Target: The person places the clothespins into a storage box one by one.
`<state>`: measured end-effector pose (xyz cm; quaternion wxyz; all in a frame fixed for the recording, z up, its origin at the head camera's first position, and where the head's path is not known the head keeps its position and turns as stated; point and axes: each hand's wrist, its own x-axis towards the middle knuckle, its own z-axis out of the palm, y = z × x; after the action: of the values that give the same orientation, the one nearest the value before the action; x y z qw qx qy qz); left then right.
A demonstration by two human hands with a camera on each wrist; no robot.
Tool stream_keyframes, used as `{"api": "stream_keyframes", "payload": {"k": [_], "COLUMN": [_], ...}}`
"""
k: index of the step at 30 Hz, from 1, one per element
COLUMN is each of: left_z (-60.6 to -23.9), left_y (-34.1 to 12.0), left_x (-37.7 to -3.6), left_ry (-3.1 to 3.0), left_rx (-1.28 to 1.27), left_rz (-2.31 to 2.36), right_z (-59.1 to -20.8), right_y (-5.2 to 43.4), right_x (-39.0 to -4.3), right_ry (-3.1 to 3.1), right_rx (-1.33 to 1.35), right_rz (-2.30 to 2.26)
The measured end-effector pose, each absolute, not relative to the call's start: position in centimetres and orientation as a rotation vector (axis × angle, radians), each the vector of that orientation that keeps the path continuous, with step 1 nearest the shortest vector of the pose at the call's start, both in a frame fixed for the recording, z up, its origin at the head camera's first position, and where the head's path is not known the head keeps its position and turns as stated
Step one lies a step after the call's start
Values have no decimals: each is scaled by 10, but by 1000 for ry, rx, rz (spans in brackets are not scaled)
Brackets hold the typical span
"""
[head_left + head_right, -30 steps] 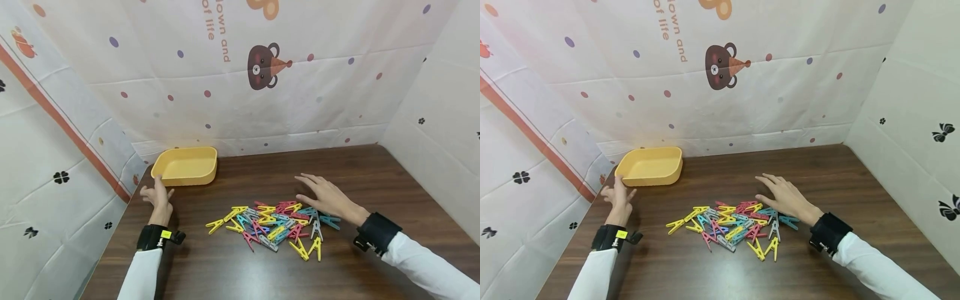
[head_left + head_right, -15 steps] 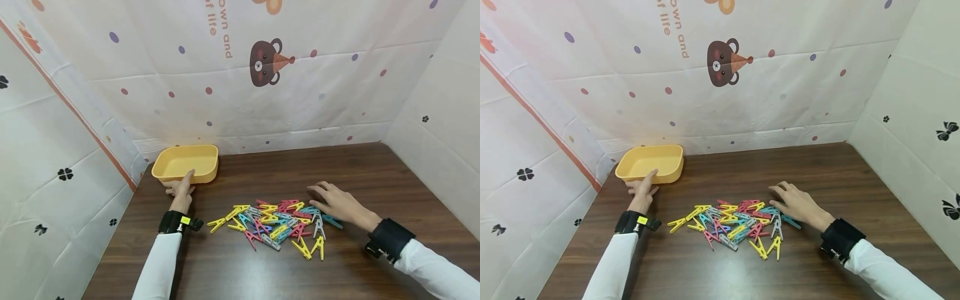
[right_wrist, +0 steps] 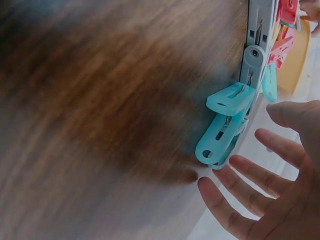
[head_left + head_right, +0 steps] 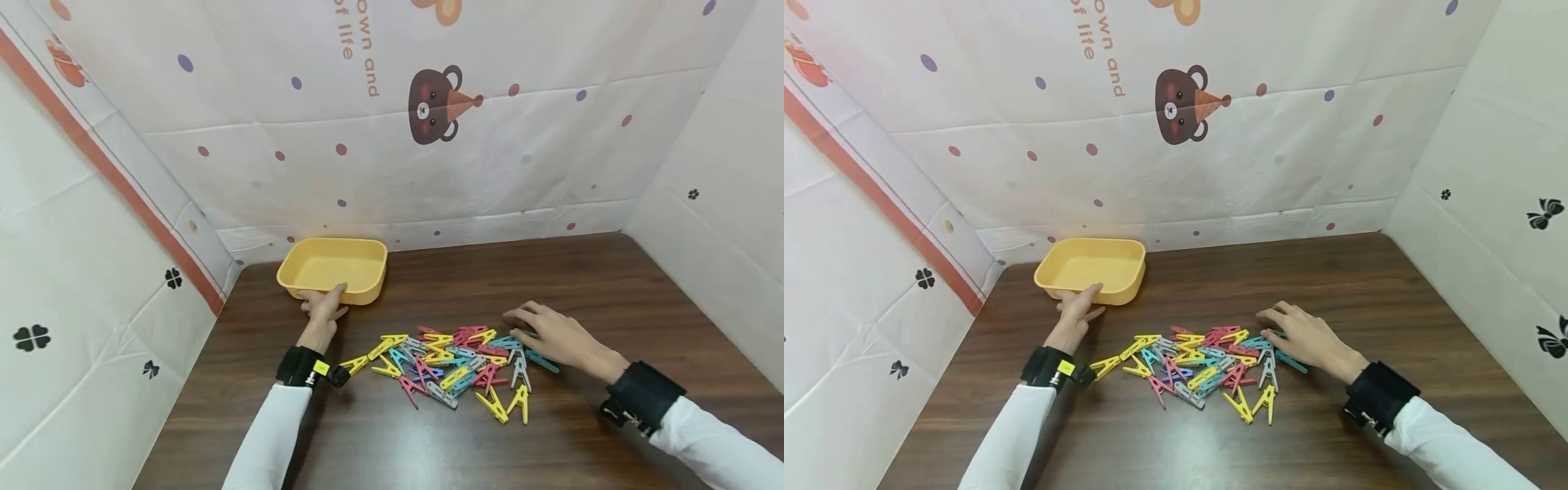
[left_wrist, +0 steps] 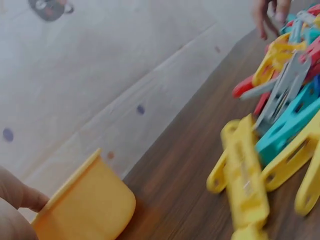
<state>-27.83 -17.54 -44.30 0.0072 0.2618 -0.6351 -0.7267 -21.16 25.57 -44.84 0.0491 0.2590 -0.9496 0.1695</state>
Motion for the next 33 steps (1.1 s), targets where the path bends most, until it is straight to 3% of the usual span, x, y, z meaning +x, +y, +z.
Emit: {"api": "stream_keyframes", "payload": {"k": [13,23,27,33], "left_z": [-443,-435,-436,-443], "left_y": [-125,-90,-87,-98], "left_x": [-257,-274,-278,-272], "left_ry": [-2271,-2493,-2511,-2608], "left_rx": [659,294,128,76], "left_rz": [-2323,-2456,-2519,-2469], "right_z": [-442,-433,-432,-437], "right_y": [269,285,284,273], "right_x": [-169,-154,-152,-150], "right_ry": [-2965,-3006,-2967,-2986], "right_rx": [681,655,654,691], "right_rz": [326,417,438,495]}}
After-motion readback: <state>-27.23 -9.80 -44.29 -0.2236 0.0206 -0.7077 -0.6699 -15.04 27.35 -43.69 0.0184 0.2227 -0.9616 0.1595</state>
